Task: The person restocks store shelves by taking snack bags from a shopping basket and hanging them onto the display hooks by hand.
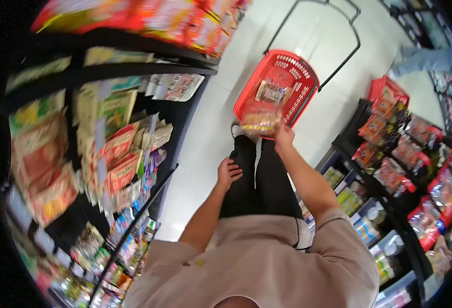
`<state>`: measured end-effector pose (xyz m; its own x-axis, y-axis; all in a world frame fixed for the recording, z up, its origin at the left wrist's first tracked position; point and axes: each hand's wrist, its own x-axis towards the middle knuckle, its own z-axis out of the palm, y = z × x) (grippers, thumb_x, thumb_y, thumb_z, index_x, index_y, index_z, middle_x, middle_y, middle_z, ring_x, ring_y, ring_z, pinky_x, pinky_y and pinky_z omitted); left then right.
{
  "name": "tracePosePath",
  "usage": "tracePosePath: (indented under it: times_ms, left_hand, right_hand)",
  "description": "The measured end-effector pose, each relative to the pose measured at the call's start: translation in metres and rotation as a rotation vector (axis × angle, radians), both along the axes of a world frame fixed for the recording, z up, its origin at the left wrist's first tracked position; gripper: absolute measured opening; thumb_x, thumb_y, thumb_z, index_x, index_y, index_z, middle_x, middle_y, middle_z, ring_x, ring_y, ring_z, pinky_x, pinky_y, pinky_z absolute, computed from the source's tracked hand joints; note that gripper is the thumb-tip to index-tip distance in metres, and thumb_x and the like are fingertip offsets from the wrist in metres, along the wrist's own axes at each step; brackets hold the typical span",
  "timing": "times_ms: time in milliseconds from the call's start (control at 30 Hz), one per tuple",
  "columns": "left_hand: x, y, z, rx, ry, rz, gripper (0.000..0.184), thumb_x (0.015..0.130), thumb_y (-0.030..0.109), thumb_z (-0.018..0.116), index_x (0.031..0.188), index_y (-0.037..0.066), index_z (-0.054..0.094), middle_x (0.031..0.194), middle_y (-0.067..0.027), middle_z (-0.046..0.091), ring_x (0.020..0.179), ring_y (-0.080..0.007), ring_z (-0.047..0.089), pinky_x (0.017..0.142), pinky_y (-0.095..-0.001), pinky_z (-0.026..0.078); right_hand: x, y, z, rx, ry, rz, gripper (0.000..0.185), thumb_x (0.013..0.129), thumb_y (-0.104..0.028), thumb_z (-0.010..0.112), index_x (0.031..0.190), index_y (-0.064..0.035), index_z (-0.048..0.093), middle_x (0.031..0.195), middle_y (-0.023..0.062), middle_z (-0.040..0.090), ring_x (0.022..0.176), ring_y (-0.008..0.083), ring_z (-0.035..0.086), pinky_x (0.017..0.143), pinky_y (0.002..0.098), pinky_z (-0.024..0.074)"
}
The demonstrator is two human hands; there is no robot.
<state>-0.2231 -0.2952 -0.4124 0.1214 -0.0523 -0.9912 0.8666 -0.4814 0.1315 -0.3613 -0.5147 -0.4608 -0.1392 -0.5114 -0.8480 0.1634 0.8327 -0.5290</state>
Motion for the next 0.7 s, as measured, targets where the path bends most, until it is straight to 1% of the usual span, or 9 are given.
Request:
tracePosePath:
  times_ms: [33,133,200,300,400,433,533,567,700]
  left_hand:
    - [0.0,0.015,0.027,-0.115,0.152,0.069,0.074,0.088,0.061,0.05,0.134,0.004,0.037,0.126,-0.0231,0.047,0.107,-0.041,0.054,0.088,-0.0579,0.049]
    - [0.012,0.029,0.127,-0.314,0.297,0.291,0.09,0.085,0.07,0.048,0.146,0.009,0.026,0.138,-0.024,0.041,0.122,-0.044,0.047,0.1,-0.0606,0.039]
    - [0.026,0.029,0.192,-0.572,0.271,0.402,0.083,0.087,0.068,0.046,0.146,0.011,0.032,0.147,-0.0192,0.038,0.129,-0.0386,0.044,0.105,-0.0584,0.035]
    - [0.027,0.059,0.248,-0.795,0.019,0.509,0.071,0.092,0.062,0.043,0.142,0.012,0.042,0.146,-0.0109,0.042,0.131,-0.0314,0.044,0.106,-0.0531,0.035]
    - [0.034,0.094,0.306,-0.764,-0.112,0.799,0.072,0.093,0.062,0.041,0.141,0.009,0.043,0.143,-0.0101,0.047,0.128,-0.0307,0.047,0.106,-0.0486,0.036]
    - [0.032,0.114,0.283,-0.856,-0.12,0.905,0.069,0.093,0.055,0.051,0.139,0.005,0.043,0.135,-0.011,0.052,0.125,-0.0258,0.049,0.105,-0.0406,0.038]
    - [0.043,0.137,0.298,-0.346,-0.732,0.701,0.057,0.093,0.041,0.061,0.133,0.003,0.048,0.119,-0.0094,0.062,0.111,-0.0186,0.058,0.096,-0.0329,0.045]
    - [0.057,0.155,0.31,-0.552,-0.757,0.698,0.036,0.094,0.027,0.063,0.12,0.002,0.057,0.102,-0.0049,0.066,0.092,-0.0108,0.061,0.08,-0.0249,0.048]
    - [0.11,0.212,0.323,-0.553,-1.088,0.549,0.023,0.097,0.022,0.059,0.099,0.0,0.065,0.085,-0.0001,0.065,0.076,-0.0056,0.055,0.069,-0.0221,0.045]
  right_hand:
    - [-0.005,0.007,0.061,0.052,-0.115,0.056,0.021,0.092,-0.021,0.063,0.079,-0.0049,0.057,0.064,0.0021,0.054,0.049,0.0125,0.048,0.044,0.0283,0.0376]
    - [-0.018,0.041,0.175,0.159,-0.364,0.329,0.019,0.097,-0.024,0.058,0.086,-0.0088,0.057,0.06,-0.0013,0.05,0.047,0.0109,0.043,0.045,0.0273,0.0368]
    - [-0.026,0.053,0.243,0.117,-0.481,0.717,0.014,0.098,-0.024,0.056,0.102,-0.0101,0.057,0.083,0.0002,0.059,0.065,0.0095,0.053,0.053,0.028,0.0448]
    - [-0.01,0.081,0.296,-0.185,-0.475,1.185,0.009,0.098,-0.017,0.056,0.1,-0.0087,0.051,0.085,-0.0003,0.058,0.067,0.0082,0.053,0.055,0.0263,0.0456]
    - [0.017,0.094,0.313,-0.409,-0.541,1.462,0.011,0.096,-0.012,0.057,0.099,-0.0071,0.049,0.086,0.0,0.057,0.075,0.0076,0.054,0.062,0.0246,0.0465]
    - [0.033,0.095,0.32,-0.489,-0.55,1.524,0.012,0.096,-0.012,0.058,0.099,-0.0066,0.048,0.086,0.0003,0.057,0.078,0.0078,0.054,0.065,0.0242,0.0468]
    - [0.092,0.11,0.347,-0.582,-0.417,1.937,0.013,0.095,-0.01,0.059,0.1,-0.0056,0.047,0.089,0.0007,0.056,0.081,0.0078,0.053,0.07,0.0248,0.0465]
    - [0.114,0.122,0.354,-0.534,-0.504,1.947,0.013,0.095,-0.009,0.059,0.101,-0.005,0.048,0.092,0.0006,0.056,0.086,0.0085,0.053,0.077,0.0262,0.0455]
    - [0.225,0.2,0.416,-0.562,-0.625,1.757,0.015,0.096,-0.017,0.059,0.1,-0.0033,0.053,0.093,0.0005,0.059,0.091,0.0088,0.052,0.082,0.0238,0.042]
